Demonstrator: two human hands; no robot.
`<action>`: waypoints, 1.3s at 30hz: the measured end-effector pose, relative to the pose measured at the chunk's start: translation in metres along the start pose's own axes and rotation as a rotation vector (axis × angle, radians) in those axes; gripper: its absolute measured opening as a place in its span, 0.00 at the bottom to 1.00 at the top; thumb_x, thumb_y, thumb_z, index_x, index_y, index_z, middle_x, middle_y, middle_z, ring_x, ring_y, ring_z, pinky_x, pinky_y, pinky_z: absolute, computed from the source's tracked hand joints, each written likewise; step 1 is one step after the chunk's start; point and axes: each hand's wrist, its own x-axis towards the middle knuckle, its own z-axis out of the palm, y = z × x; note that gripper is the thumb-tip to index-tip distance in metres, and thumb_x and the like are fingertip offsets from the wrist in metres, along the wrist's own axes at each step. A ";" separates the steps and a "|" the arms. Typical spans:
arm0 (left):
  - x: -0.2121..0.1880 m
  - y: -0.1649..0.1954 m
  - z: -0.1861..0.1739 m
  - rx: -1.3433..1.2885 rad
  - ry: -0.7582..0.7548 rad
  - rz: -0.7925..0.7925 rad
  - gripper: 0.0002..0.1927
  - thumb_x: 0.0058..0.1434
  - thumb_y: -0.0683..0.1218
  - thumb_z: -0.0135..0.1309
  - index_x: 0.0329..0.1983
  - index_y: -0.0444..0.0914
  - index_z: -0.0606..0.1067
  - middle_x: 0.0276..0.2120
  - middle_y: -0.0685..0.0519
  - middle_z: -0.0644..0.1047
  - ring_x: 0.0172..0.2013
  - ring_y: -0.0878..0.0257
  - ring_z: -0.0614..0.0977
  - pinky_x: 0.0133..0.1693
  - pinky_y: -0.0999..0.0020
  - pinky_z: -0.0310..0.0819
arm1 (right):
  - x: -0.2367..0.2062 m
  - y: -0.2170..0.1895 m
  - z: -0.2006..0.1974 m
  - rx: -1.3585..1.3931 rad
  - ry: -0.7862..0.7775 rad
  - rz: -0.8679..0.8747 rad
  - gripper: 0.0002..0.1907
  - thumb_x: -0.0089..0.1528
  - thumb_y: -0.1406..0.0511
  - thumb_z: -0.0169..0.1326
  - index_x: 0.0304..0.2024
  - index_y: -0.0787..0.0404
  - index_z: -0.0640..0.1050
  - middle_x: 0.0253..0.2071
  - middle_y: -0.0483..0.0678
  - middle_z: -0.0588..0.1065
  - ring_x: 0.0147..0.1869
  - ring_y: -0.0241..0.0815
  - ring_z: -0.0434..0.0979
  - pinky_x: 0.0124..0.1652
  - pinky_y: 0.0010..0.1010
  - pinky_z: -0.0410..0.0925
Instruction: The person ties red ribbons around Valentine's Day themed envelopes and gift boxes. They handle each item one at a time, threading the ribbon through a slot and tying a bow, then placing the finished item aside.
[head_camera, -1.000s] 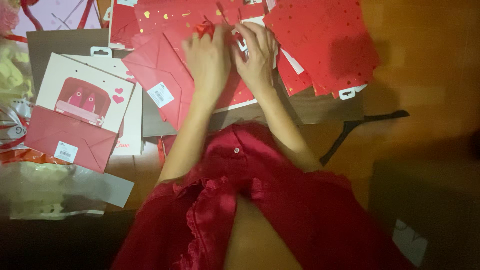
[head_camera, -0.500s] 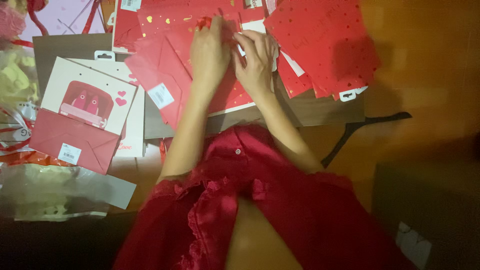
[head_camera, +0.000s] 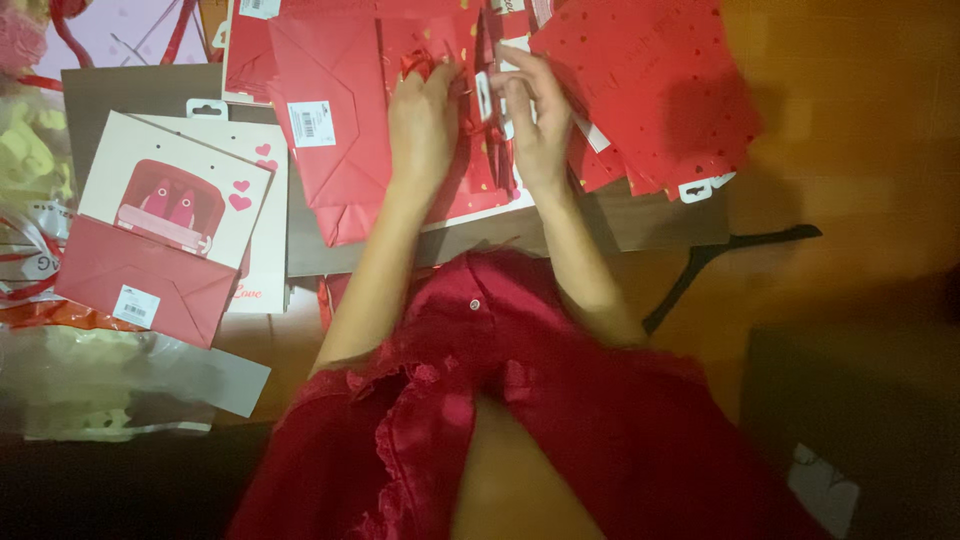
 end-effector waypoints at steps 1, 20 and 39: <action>-0.001 -0.002 0.000 -0.064 0.006 -0.019 0.09 0.64 0.38 0.59 0.47 0.37 0.79 0.35 0.40 0.78 0.39 0.44 0.79 0.40 0.52 0.73 | 0.002 -0.001 0.002 0.010 -0.022 0.024 0.17 0.76 0.63 0.44 0.64 0.65 0.73 0.49 0.49 0.79 0.52 0.37 0.79 0.53 0.28 0.71; -0.003 -0.014 -0.004 -0.229 0.033 -0.031 0.14 0.60 0.36 0.60 0.49 0.39 0.81 0.34 0.45 0.80 0.35 0.50 0.78 0.39 0.58 0.73 | 0.016 0.001 0.027 -0.286 -0.015 0.007 0.11 0.66 0.75 0.56 0.50 0.63 0.79 0.45 0.49 0.79 0.47 0.38 0.81 0.47 0.29 0.73; -0.001 -0.012 -0.007 -0.227 0.049 -0.012 0.12 0.65 0.41 0.61 0.52 0.40 0.81 0.35 0.43 0.81 0.33 0.51 0.78 0.38 0.58 0.74 | 0.024 0.000 0.034 -0.253 -0.020 0.079 0.12 0.65 0.75 0.54 0.51 0.61 0.76 0.44 0.48 0.81 0.44 0.36 0.81 0.44 0.28 0.74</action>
